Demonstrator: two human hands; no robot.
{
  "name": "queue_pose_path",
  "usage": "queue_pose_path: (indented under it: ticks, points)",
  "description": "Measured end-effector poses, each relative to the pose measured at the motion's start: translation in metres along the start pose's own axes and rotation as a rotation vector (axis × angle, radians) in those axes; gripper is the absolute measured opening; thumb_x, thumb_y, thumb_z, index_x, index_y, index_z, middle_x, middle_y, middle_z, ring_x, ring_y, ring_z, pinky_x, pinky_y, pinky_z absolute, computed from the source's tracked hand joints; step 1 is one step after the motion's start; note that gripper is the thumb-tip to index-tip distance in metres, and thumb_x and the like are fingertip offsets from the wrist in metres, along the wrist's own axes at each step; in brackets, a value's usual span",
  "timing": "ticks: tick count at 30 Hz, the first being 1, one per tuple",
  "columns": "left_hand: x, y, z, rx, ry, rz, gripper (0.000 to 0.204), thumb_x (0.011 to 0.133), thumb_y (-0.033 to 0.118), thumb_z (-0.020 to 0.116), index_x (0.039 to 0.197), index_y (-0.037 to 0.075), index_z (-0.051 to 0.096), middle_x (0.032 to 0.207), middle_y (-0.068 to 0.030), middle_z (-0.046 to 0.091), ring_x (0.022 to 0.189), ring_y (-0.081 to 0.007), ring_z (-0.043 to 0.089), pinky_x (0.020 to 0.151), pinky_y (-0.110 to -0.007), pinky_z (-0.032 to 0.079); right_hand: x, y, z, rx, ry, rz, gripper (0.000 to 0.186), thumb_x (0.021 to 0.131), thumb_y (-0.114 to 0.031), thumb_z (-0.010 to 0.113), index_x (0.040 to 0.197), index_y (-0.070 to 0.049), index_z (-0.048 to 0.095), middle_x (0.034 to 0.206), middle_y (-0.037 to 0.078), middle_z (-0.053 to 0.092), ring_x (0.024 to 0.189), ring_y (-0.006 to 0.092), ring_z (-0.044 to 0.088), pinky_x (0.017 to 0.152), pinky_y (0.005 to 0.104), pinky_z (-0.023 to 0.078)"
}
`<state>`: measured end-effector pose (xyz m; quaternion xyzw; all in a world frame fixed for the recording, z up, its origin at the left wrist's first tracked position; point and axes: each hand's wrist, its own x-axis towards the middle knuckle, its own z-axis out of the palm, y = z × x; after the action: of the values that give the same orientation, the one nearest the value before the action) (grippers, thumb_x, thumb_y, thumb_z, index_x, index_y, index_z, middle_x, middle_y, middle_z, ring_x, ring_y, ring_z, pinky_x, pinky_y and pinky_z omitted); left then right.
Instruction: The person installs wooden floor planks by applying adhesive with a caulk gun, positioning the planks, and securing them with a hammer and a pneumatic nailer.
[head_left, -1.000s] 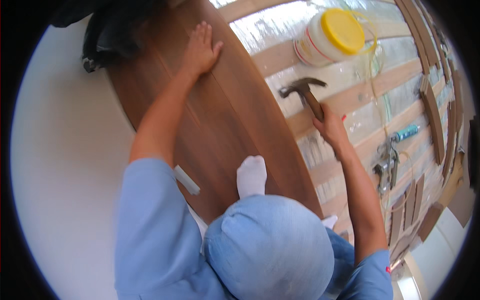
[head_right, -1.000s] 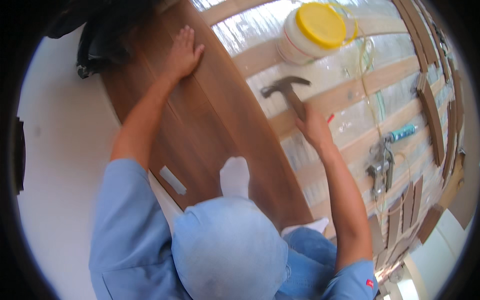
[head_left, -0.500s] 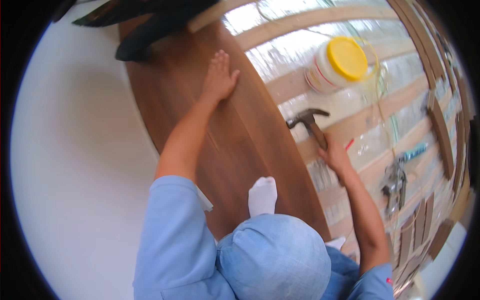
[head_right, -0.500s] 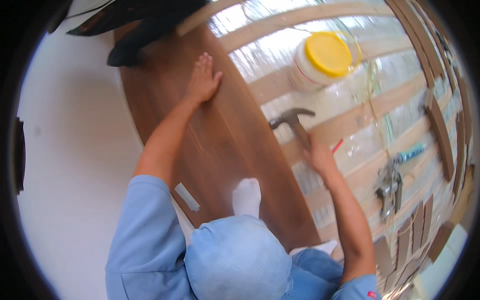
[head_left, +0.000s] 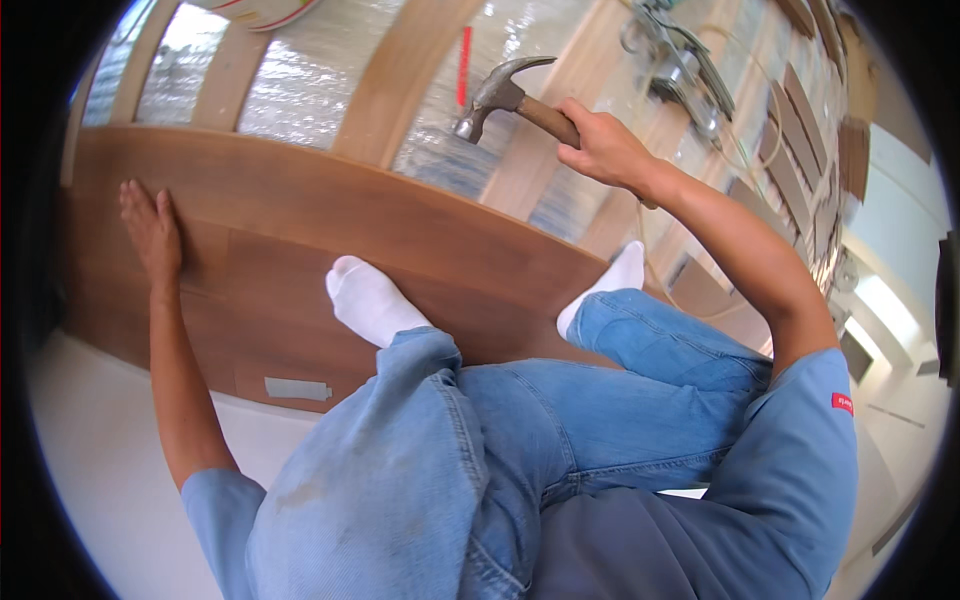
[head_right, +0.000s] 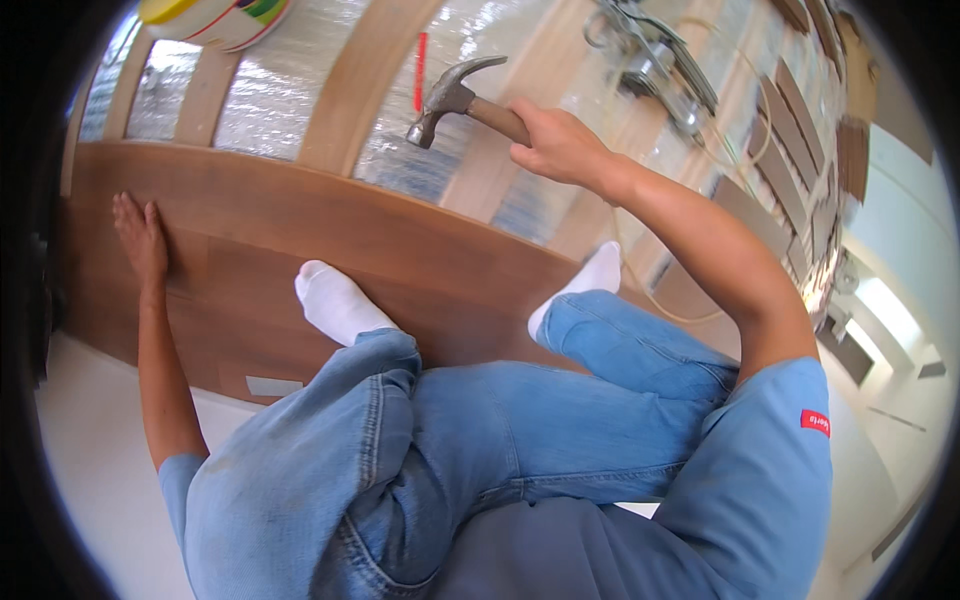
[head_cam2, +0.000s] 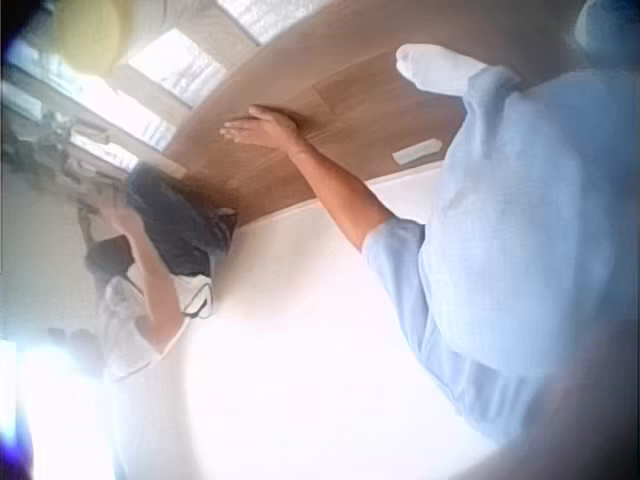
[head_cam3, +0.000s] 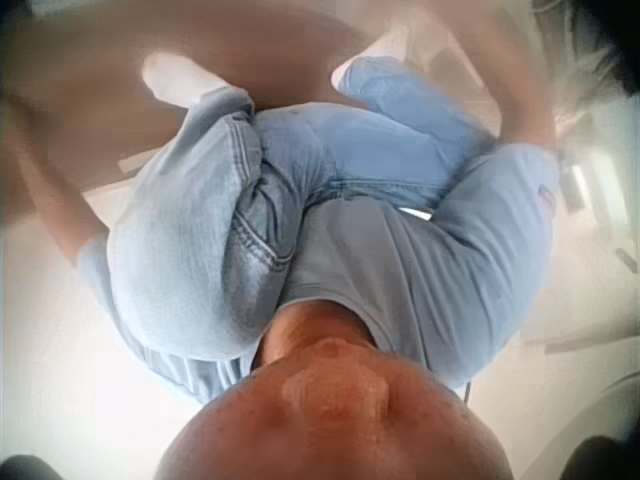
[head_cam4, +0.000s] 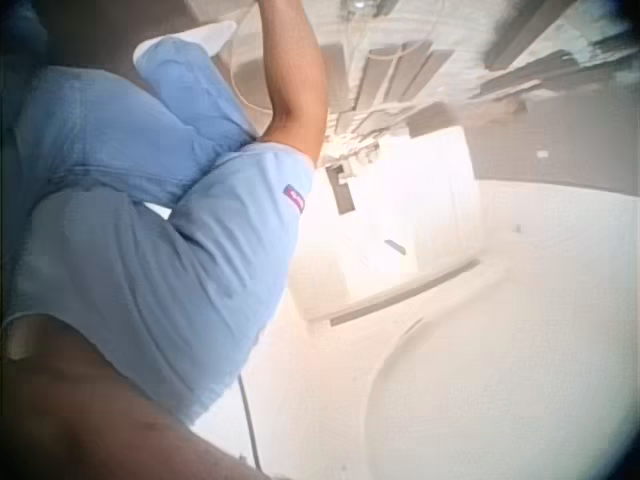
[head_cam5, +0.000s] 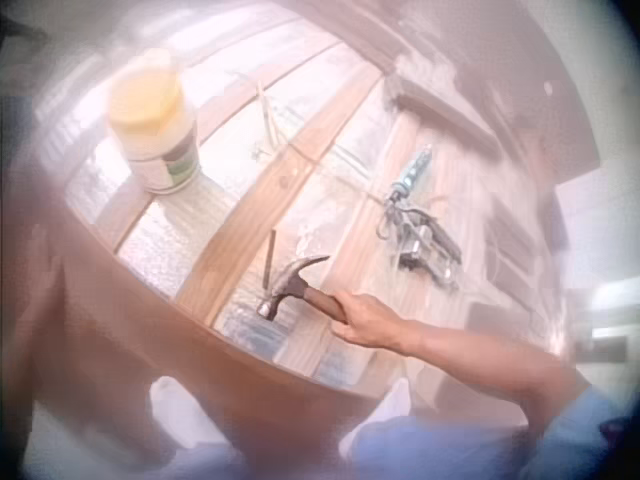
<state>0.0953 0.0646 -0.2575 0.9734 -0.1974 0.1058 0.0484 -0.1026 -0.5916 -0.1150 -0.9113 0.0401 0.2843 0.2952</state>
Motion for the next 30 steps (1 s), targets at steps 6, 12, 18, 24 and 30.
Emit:
queue_pose_path:
  ticks: [6,12,18,24,30]
  points:
    - [-0.018,0.010,-0.013,0.003,-0.046,0.007,0.072,0.111,0.050,0.036,0.162,-0.001,0.025,0.169,-0.0221,0.023,0.157,-0.0365,0.020,0.128,-0.047,0.015,-0.060,0.038,0.011,0.001,-0.077,0.098,0.042,0.088,-0.019,0.066,0.127,-0.007,0.056,0.088,0.025,0.069,0.083,0.0439,0.067,0.074,0.0490,0.052]
    - [-0.023,0.028,-0.018,-0.021,-0.068,0.002,0.073,0.111,0.050,0.036,0.161,-0.002,0.026,0.169,-0.0231,0.023,0.157,-0.0366,0.020,0.128,-0.047,0.015,-0.119,0.100,0.004,-0.119,-0.192,0.200,0.050,0.086,-0.021,0.067,0.131,-0.007,0.052,0.095,0.028,0.070,0.092,0.0483,0.067,0.081,0.0539,0.052]
    - [-0.029,0.025,-0.014,0.013,-0.075,-0.009,0.073,0.111,0.049,0.037,0.160,-0.003,0.028,0.169,-0.0232,0.023,0.157,-0.0367,0.020,0.128,-0.047,0.015,-0.144,0.101,0.033,-0.069,-0.171,0.277,0.048,0.088,-0.018,0.066,0.131,-0.006,0.049,0.093,0.029,0.068,0.090,0.0498,0.065,0.080,0.0548,0.051]
    - [-0.030,0.026,-0.015,0.007,-0.070,0.001,0.074,0.111,0.049,0.037,0.159,-0.006,0.028,0.167,-0.0262,0.024,0.156,-0.0385,0.021,0.128,-0.048,0.016,-0.132,0.103,0.028,-0.155,-0.272,0.025,0.046,0.089,-0.015,0.069,0.128,-0.006,0.047,0.088,0.026,0.066,0.085,0.0481,0.065,0.075,0.0534,0.051]
    - [-0.025,0.037,-0.012,0.034,-0.068,-0.014,0.072,0.110,0.047,0.038,0.158,-0.006,0.030,0.168,-0.0261,0.024,0.156,-0.0385,0.022,0.127,-0.046,0.017,-0.141,0.095,0.030,-0.221,-0.346,0.168,0.047,0.088,-0.017,0.070,0.127,-0.005,0.047,0.093,0.026,0.068,0.094,0.0478,0.065,0.080,0.0549,0.052]
